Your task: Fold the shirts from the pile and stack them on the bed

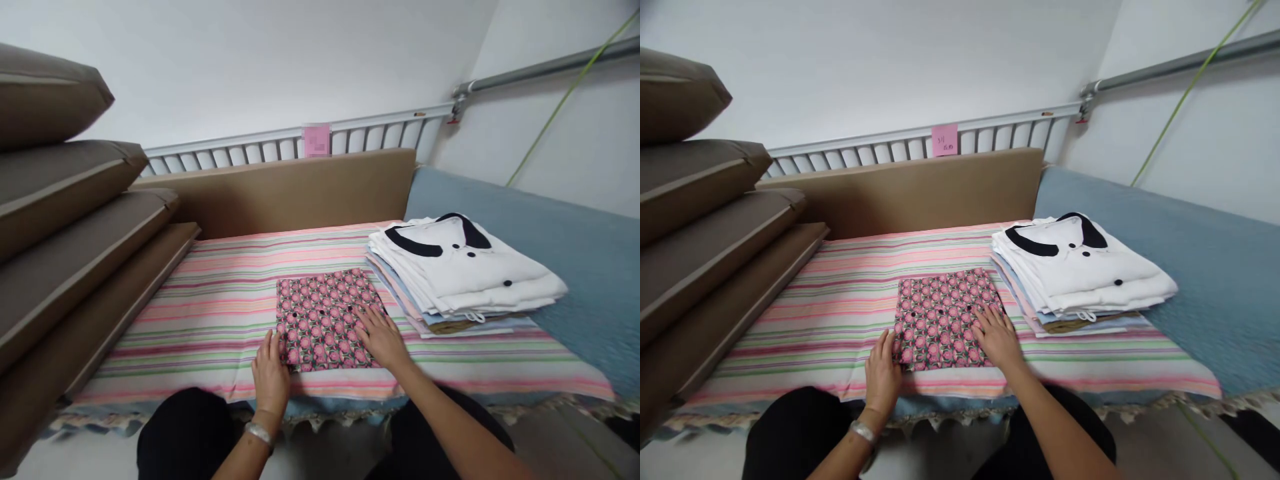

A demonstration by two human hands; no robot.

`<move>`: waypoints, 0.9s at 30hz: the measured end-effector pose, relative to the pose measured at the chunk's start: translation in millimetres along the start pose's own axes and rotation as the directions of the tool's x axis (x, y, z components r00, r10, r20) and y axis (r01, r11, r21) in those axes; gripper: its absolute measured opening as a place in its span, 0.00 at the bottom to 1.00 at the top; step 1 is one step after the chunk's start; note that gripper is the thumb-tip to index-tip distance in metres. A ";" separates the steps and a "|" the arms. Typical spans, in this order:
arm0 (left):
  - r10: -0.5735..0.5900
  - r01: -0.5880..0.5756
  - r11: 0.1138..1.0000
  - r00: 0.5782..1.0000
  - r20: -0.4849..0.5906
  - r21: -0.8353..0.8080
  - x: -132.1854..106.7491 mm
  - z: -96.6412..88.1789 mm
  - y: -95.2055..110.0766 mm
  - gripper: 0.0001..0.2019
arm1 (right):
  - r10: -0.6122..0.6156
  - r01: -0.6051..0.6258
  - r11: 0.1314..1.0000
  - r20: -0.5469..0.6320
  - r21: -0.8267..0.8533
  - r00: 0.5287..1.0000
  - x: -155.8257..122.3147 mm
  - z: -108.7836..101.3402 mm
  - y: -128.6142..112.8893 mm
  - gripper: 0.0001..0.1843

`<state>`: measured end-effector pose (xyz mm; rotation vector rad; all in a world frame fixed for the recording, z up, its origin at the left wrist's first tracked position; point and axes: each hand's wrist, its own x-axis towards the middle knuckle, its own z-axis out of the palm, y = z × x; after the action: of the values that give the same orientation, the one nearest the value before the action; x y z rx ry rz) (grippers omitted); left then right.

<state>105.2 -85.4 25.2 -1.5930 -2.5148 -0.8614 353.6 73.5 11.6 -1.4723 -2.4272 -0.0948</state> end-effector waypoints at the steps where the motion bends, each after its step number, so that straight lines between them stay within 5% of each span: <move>1: 0.015 -0.015 1.000 1.000 0.004 0.007 -2.8 1.5 -2.3 0.33 | -0.001 0.001 1.000 -0.001 0.000 1.000 0.0 1.1 -0.2 0.26; 7: 0.062 -0.062 0.998 0.998 -0.013 0.013 -10.4 9.6 -12.4 0.33 | -0.001 0.001 1.000 0.030 0.009 1.000 2.7 3.9 3.3 0.26; 12: 0.127 -0.128 0.990 0.992 -0.018 -0.055 -9.2 1.5 -20.3 0.25 | -0.024 0.020 0.998 0.084 0.057 0.996 1.2 -22.8 -2.2 0.24; 16: 0.120 -0.119 0.990 0.993 0.012 -0.075 -6.5 -8.4 -18.2 0.16 | -0.272 0.273 0.943 -0.034 0.189 0.962 -17.9 -48.8 -49.9 0.23; 20: 0.071 -0.066 0.995 0.995 0.063 -0.072 -6.1 -15.6 -15.7 0.10 | -0.464 0.461 0.831 -0.068 0.312 0.883 -38.7 -47.9 -116.7 0.22; 23: 0.040 -0.037 0.999 0.991 0.124 -0.030 -7.9 -19.8 -14.6 0.09 | -0.435 0.442 0.841 -0.096 0.314 0.895 -39.6 -35.7 -146.3 0.19; 27: 0.020 -0.030 0.998 0.985 0.170 0.058 -10.3 -19.8 -11.5 0.12 | -0.386 0.394 0.870 -0.087 0.297 0.918 -24.6 -31.8 -151.4 0.13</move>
<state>95.3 -106.9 33.7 -1.7444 -2.5979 -0.6666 238.6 -25.7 49.6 -0.8295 -2.5424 0.1741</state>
